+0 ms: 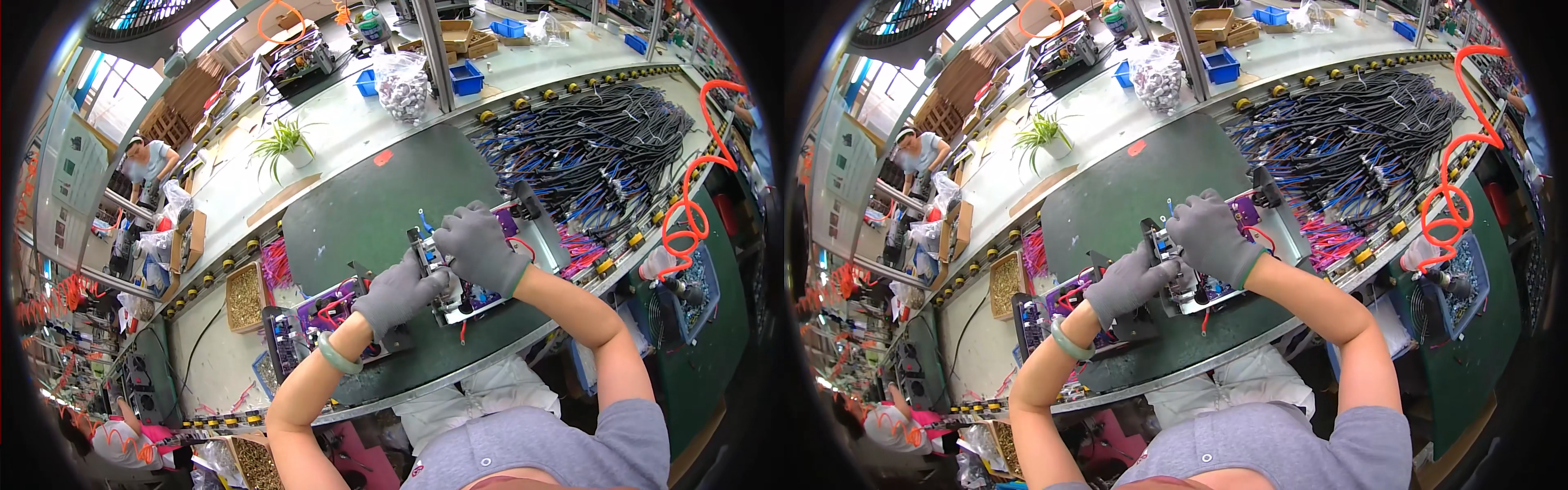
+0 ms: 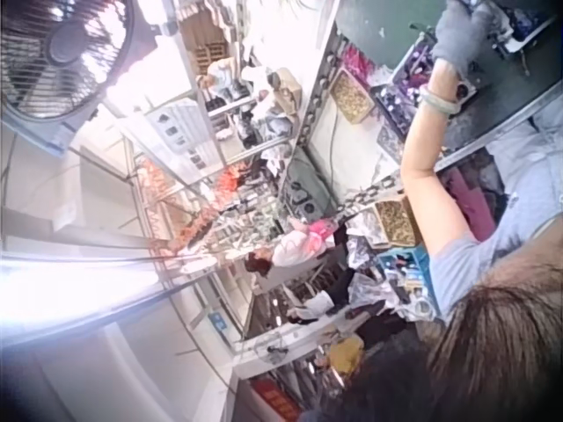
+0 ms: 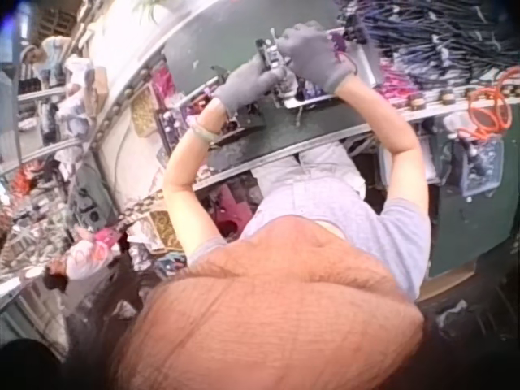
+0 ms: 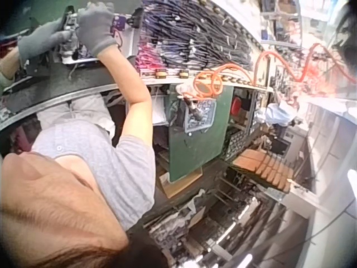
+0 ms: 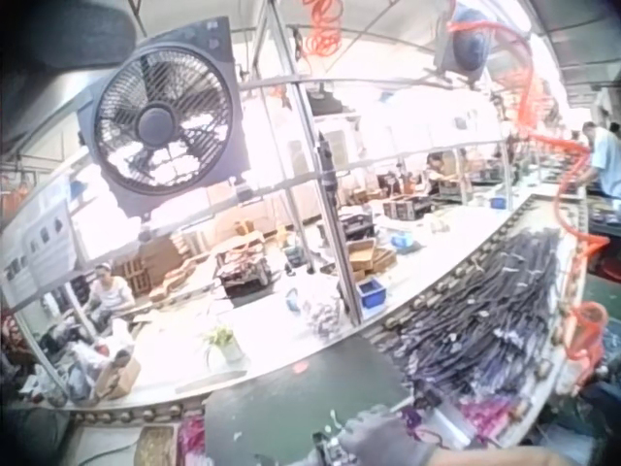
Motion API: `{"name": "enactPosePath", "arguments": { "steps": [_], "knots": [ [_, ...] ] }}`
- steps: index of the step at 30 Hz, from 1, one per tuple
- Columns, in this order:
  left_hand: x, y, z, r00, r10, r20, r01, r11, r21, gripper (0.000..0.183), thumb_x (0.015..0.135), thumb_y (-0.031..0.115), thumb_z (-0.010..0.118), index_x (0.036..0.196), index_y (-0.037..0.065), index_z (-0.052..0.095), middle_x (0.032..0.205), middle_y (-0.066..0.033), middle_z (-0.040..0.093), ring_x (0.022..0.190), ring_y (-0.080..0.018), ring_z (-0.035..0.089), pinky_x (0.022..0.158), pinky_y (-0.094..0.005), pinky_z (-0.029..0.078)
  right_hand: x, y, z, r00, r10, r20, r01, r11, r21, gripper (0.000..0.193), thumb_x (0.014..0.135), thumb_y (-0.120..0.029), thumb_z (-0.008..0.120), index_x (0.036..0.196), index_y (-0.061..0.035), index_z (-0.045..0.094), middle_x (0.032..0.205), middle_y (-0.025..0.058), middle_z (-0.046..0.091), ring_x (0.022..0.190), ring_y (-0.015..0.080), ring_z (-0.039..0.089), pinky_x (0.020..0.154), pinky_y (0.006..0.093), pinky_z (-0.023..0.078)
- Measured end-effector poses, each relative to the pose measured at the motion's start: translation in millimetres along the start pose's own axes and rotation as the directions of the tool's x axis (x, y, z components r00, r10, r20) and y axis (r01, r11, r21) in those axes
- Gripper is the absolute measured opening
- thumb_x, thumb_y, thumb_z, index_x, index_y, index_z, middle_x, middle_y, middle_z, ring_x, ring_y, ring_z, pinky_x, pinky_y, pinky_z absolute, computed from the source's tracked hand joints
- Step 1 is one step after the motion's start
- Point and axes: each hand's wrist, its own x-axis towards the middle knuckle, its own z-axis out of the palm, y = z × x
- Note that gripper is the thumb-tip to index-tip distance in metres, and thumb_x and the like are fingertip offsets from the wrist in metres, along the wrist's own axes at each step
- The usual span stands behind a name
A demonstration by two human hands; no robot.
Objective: The person assembles electronic devices on a factory workbench. They connect various colored wires to circuit boards inside metal casings, secure components with screws, and attach black cables to the units. The person handles multiple units sequentially, moving finished items aside to continue the assembly process.
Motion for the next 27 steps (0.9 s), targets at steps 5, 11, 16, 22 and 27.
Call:
{"name": "enactPosePath", "arguments": {
  "steps": [5, 11, 16, 22, 27],
  "knots": [
    [1.4, 7.0, 1.8, 0.999, -0.027, -0.037, 0.029, 0.998, 0.051, 0.059, 0.093, 0.045, 0.056, 0.131, 0.001, 0.049, 0.105, -0.0205, 0.069, 0.100, -0.0337, 0.068, 0.092, -0.0419, 0.050, 6.2, 4.9, 7.5, 0.999, -0.029, 0.042, 0.026, 0.997, 0.066, 0.011, 0.067, -0.012, 0.070, 0.073, -0.0116, 0.061, 0.078, 0.0068, 0.062, 0.081, 0.0267, 0.062, 0.080, 0.0416, 0.046],
    [1.5, 0.6, -0.8, 1.000, -0.012, 0.018, 0.014, 0.990, -0.138, 0.052, 0.093, 0.040, 0.059, 0.127, 0.000, 0.054, 0.103, -0.0145, 0.070, 0.096, -0.0242, 0.069, 0.086, -0.0381, 0.053, -12.9, -1.1, 0.2, 0.997, 0.037, 0.071, -0.041, 0.998, 0.053, 0.032, 0.072, -0.014, 0.070, 0.104, -0.0095, 0.066, 0.089, 0.0091, 0.066, 0.088, 0.0296, 0.064, 0.083, 0.0435, 0.047],
    [7.8, -20.6, 7.0, 0.995, 0.062, -0.081, -0.066, 0.996, -0.054, 0.060, 0.093, 0.041, 0.059, 0.134, -0.003, 0.052, 0.109, -0.0171, 0.069, 0.100, -0.0268, 0.067, 0.090, -0.0384, 0.051, -116.6, -28.9, -42.4, 1.000, 0.000, 0.015, -0.007, 0.865, 0.502, 0.033, 0.079, -0.017, 0.070, 0.112, -0.0154, 0.066, 0.096, 0.0082, 0.069, 0.083, 0.0289, 0.068, 0.073, 0.0447, 0.052],
    [11.3, -17.3, 8.4, 0.997, 0.037, -0.073, -0.055, 0.965, -0.255, 0.054, 0.094, 0.030, 0.059, 0.138, -0.001, 0.049, 0.116, -0.0114, 0.065, 0.104, -0.0204, 0.063, 0.093, -0.0348, 0.050, -190.4, 15.2, 32.5, 0.779, 0.390, 0.491, -0.552, 0.797, 0.244, 0.026, 0.091, -0.041, 0.062, 0.094, -0.0198, 0.076, 0.085, 0.0065, 0.072, 0.082, 0.0327, 0.069, 0.076, 0.0426, 0.054],
    [16.2, -40.7, 13.4, 0.973, 0.130, -0.190, -0.195, 0.904, -0.381, 0.060, 0.095, 0.040, 0.053, 0.143, 0.004, 0.046, 0.119, -0.0183, 0.066, 0.110, -0.0284, 0.064, 0.096, -0.0395, 0.047, -167.2, 14.5, 48.9, 0.807, 0.331, 0.489, -0.501, 0.822, 0.270, 0.026, 0.090, -0.040, 0.062, 0.094, -0.0190, 0.076, 0.087, 0.0087, 0.073, 0.082, 0.0321, 0.069, 0.076, 0.0441, 0.053]
  ]
}}
